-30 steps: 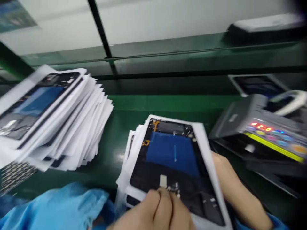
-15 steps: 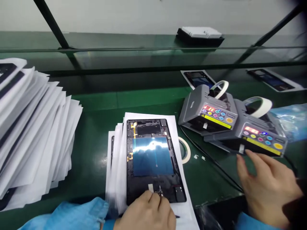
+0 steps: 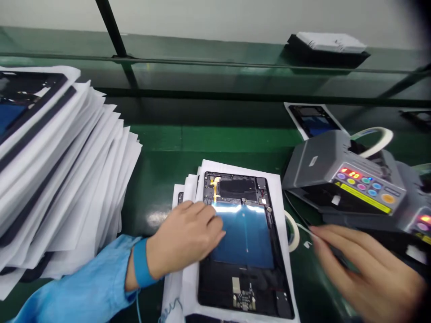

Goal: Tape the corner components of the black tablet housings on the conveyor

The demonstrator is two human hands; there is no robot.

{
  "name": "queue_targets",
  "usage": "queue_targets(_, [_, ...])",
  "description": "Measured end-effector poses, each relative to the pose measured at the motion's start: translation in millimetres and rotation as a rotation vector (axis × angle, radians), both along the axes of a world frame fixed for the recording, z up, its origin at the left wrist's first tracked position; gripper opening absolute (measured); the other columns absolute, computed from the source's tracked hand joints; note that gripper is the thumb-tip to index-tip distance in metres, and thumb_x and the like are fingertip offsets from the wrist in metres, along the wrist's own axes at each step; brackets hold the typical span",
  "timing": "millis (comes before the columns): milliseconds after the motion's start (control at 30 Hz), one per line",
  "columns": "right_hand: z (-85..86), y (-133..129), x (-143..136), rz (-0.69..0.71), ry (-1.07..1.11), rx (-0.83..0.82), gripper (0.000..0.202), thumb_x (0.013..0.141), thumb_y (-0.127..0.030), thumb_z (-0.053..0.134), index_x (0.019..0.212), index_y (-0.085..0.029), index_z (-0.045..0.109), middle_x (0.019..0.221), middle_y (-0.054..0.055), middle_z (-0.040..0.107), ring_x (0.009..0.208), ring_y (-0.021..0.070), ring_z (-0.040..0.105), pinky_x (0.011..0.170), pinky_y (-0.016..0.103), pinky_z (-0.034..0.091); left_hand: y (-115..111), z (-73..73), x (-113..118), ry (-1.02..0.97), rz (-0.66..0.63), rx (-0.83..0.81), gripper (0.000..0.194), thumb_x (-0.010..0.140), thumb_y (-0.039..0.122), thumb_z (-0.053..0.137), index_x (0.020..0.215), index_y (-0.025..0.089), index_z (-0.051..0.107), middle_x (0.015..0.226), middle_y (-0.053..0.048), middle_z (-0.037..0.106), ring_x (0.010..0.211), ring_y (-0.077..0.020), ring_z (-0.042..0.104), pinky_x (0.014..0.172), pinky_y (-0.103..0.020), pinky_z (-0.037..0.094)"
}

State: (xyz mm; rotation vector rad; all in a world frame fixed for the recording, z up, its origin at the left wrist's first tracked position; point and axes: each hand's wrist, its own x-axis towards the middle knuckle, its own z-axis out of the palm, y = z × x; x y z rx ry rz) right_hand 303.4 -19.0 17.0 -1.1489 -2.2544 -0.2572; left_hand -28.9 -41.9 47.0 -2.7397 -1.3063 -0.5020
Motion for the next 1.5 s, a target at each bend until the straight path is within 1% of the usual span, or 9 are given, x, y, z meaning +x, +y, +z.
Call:
queue_targets(67, [13.0, 21, -43, 0.158, -0.023, -0.046, 0.012, 0.093, -0.021, 0.063, 0.104, -0.024, 0.067, 0.096, 0.002, 0.073, 0.080, 0.0143, 0.070, 0.069, 0.027, 0.055, 15, -10.1, -7, 0.023, 0.034, 0.008, 0.020, 0.098, 0.033, 0.059, 0.089, 0.015, 0.062, 0.091, -0.006, 0.065, 0.082, -0.0231, 0.062, 0.065, -0.035, 0.048])
queue_targets(167, [23.2, 57, -96, 0.265, -0.006, -0.063, 0.012, 0.096, -0.021, 0.059, 0.106, -0.019, 0.065, 0.097, 0.001, 0.073, 0.082, 0.0125, 0.070, 0.067, 0.024, 0.053, 31, -21.9, -14, 0.011, 0.064, 0.012, 0.029, 0.098, 0.042, 0.060, 0.101, 0.013, 0.064, 0.106, -0.010, 0.066, 0.096, -0.0267, 0.062, 0.074, -0.038, 0.052])
queue_targets(267, [18.6, 85, -129, 0.284, -0.003, -0.034, 0.011, 0.097, -0.021, 0.058, 0.104, -0.017, 0.065, 0.093, 0.001, 0.072, 0.075, 0.0114, 0.068, 0.059, 0.024, 0.049, 41, -30.7, -19, -0.042, 0.088, 0.023, 0.043, 0.099, 0.053, 0.055, 0.111, 0.012, 0.064, 0.117, -0.013, 0.065, 0.108, -0.0294, 0.060, 0.085, -0.042, 0.052])
queue_targets(367, [7.8, 99, -145, 0.296, 0.019, -0.041, 0.011, 0.097, -0.022, 0.057, 0.103, -0.015, 0.065, 0.091, 0.001, 0.072, 0.068, 0.0098, 0.066, 0.055, 0.023, 0.047, 47, -38.2, -21, -0.086, 0.096, 0.007, 0.053, 0.101, 0.059, 0.046, 0.118, 0.012, 0.063, 0.124, -0.014, 0.064, 0.116, -0.0305, 0.056, 0.092, -0.044, 0.050])
queue_targets(533, [-0.3, 102, -153, 0.329, -0.012, -0.056, 0.010, 0.097, -0.021, 0.059, 0.103, -0.015, 0.065, 0.090, 0.001, 0.072, 0.070, 0.0098, 0.067, 0.059, 0.023, 0.047, 47, -45.3, -20, -0.131, 0.120, -0.041, 0.051, 0.102, 0.052, 0.044, 0.125, 0.011, 0.061, 0.130, -0.013, 0.063, 0.120, -0.0294, 0.054, 0.098, -0.043, 0.047])
queue_targets(733, [-2.2, 100, -152, 0.325, -0.064, -0.049, 0.008, 0.098, -0.022, 0.060, 0.101, -0.017, 0.065, 0.091, 0.001, 0.073, 0.075, 0.0118, 0.069, 0.062, 0.025, 0.046, 46, -45.6, -18, -0.152, 0.122, -0.060, 0.046, 0.103, 0.044, 0.042, 0.126, 0.010, 0.061, 0.130, -0.012, 0.063, 0.120, -0.0281, 0.053, 0.097, -0.043, 0.046])
queue_targets(967, [-6.1, 98, -149, 0.294, -0.084, -0.075, 0.007, 0.096, -0.022, 0.061, 0.100, -0.019, 0.066, 0.092, 0.000, 0.074, 0.074, 0.0108, 0.068, 0.063, 0.027, 0.046, 45, -47.0, -18, -0.154, 0.127, -0.047, 0.043, 0.102, 0.041, 0.043, 0.125, 0.010, 0.063, 0.129, -0.010, 0.065, 0.119, -0.0285, 0.054, 0.096, -0.042, 0.046])
queue_targets(1200, [-5.9, 97, -151, 0.305, -0.097, -0.034, 0.006, 0.096, -0.021, 0.061, 0.100, -0.017, 0.065, 0.091, 0.001, 0.073, 0.076, 0.0118, 0.068, 0.058, 0.027, 0.040, 45, -46.7, -18, -0.172, 0.130, -0.045, 0.040, 0.102, 0.038, 0.044, 0.123, 0.010, 0.063, 0.127, -0.008, 0.066, 0.117, -0.0279, 0.054, 0.095, -0.042, 0.046])
queue_targets(1500, [-5.6, 97, -153, 0.304, -0.122, -0.015, 0.008, 0.096, -0.023, 0.060, 0.098, -0.017, 0.066, 0.089, 0.001, 0.074, 0.076, 0.0133, 0.068, 0.059, 0.028, 0.040, 44, -48.2, -16, -0.177, 0.141, -0.054, 0.037, 0.101, 0.036, 0.045, 0.122, 0.012, 0.063, 0.128, -0.009, 0.065, 0.118, -0.0274, 0.054, 0.097, -0.041, 0.045])
